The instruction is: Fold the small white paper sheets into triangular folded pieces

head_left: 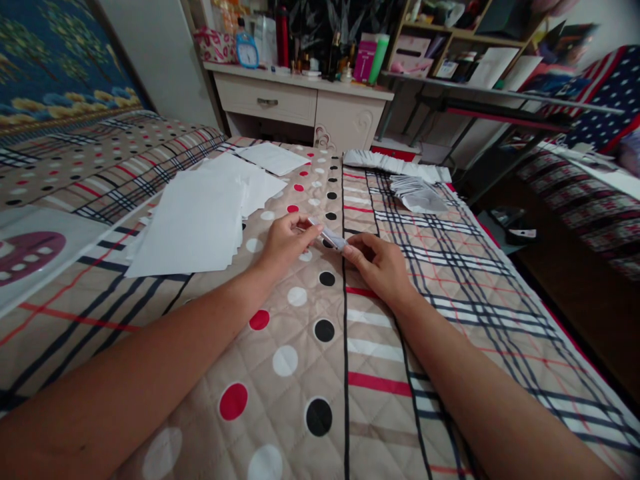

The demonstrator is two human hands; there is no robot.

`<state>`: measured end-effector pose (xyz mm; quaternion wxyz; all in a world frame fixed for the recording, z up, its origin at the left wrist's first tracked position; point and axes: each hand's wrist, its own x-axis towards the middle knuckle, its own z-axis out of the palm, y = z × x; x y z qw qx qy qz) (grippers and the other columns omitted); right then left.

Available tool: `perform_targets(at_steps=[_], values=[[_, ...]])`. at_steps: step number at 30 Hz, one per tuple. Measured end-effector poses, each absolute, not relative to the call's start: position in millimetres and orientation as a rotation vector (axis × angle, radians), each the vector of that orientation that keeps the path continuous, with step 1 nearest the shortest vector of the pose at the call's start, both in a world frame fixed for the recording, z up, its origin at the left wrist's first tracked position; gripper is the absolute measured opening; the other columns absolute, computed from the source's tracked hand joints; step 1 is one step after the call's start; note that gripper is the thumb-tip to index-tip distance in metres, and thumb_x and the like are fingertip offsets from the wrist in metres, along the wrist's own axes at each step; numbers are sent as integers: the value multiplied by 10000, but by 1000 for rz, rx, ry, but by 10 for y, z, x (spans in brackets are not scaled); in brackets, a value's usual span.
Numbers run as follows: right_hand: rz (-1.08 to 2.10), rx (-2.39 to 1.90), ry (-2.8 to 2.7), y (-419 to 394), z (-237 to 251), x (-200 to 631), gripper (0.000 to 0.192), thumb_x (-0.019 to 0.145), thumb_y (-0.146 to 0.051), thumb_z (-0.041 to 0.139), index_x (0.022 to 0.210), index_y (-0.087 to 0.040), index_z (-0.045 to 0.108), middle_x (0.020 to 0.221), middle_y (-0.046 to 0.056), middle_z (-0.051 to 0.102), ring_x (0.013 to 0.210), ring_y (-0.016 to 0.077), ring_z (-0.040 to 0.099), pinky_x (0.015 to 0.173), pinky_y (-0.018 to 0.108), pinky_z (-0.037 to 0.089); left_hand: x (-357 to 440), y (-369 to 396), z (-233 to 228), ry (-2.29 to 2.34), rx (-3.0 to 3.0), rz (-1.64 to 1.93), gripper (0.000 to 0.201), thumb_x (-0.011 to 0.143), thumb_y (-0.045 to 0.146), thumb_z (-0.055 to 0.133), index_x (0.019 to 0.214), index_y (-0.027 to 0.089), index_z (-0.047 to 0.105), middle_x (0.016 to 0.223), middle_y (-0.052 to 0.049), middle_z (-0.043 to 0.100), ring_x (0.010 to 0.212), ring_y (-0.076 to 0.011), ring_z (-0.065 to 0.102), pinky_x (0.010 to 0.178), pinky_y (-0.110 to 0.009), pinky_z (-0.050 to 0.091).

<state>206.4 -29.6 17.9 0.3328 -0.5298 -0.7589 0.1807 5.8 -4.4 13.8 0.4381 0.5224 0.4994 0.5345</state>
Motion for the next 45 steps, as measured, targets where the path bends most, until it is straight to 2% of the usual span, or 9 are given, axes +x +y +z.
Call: perform_targets(at_steps=[5,11,16,22,26,33,37,41,45], values=[[586,-1352,-1902,-271,151,2080,263,871,-405,632,963,-171,707,824,26,670,693,136,585,617,243,390,26,-37,106,1260,1420,1270,373,695,335,762,984,116,678,813,-54,654,620,-97,558,495,-148,416],[601,-1414,-1833,-235,110,2178,217,762,-293,687,937,-169,717,790,13,656,650,124,561,584,236,390,-3,-38,109,1340,1633,1172,269,663,83,752,926,103,698,890,-49,691,707,-87,606,606,-137,437],[426,-1457,-1772,-216,103,2257,159,766,-278,661,850,-157,722,722,27,629,619,134,531,581,255,372,-16,-26,102,1465,1759,1167,60,729,145,745,779,125,718,733,-22,676,597,-79,562,560,-161,386],[230,-1268,-1865,-260,155,2075,83,774,-171,605,721,-146,664,740,51,608,672,145,550,617,259,399,24,-5,69,1427,2074,1209,81,711,124,775,743,141,702,742,-17,656,628,-89,556,599,-190,380],[240,-1270,-1870,-272,159,2025,73,783,-156,607,729,-146,656,760,54,604,684,148,556,618,257,403,41,-28,95,1488,2292,1143,38,778,159,735,769,145,701,797,-35,644,710,-122,567,665,-232,382],[262,-1240,-1888,-227,114,2057,36,814,-175,668,796,-153,690,799,37,612,703,132,557,637,250,412,55,-45,110,1506,2302,1025,147,794,246,760,933,201,744,965,-43,658,865,-165,606,779,-255,434],[265,-1265,-1921,-220,99,2054,56,827,-193,681,871,-171,709,871,31,637,739,134,569,655,253,413,50,-2,60,1456,2239,1036,154,809,183,717,958,198,755,966,-49,669,863,-164,616,792,-251,460],[77,-1409,-1974,-223,127,2088,87,857,-212,655,881,-201,738,890,28,666,790,164,583,648,280,366,27,5,40,1450,2245,1088,232,840,102,602,973,205,762,973,-44,687,876,-165,625,816,-264,464],[-181,-1506,-1974,-205,176,2167,113,835,-177,645,781,-200,742,870,40,669,874,205,569,637,299,317,-1,-6,42,1434,2172,1181,203,832,136,617,943,216,767,927,-28,695,766,-130,608,700,-231,440]])
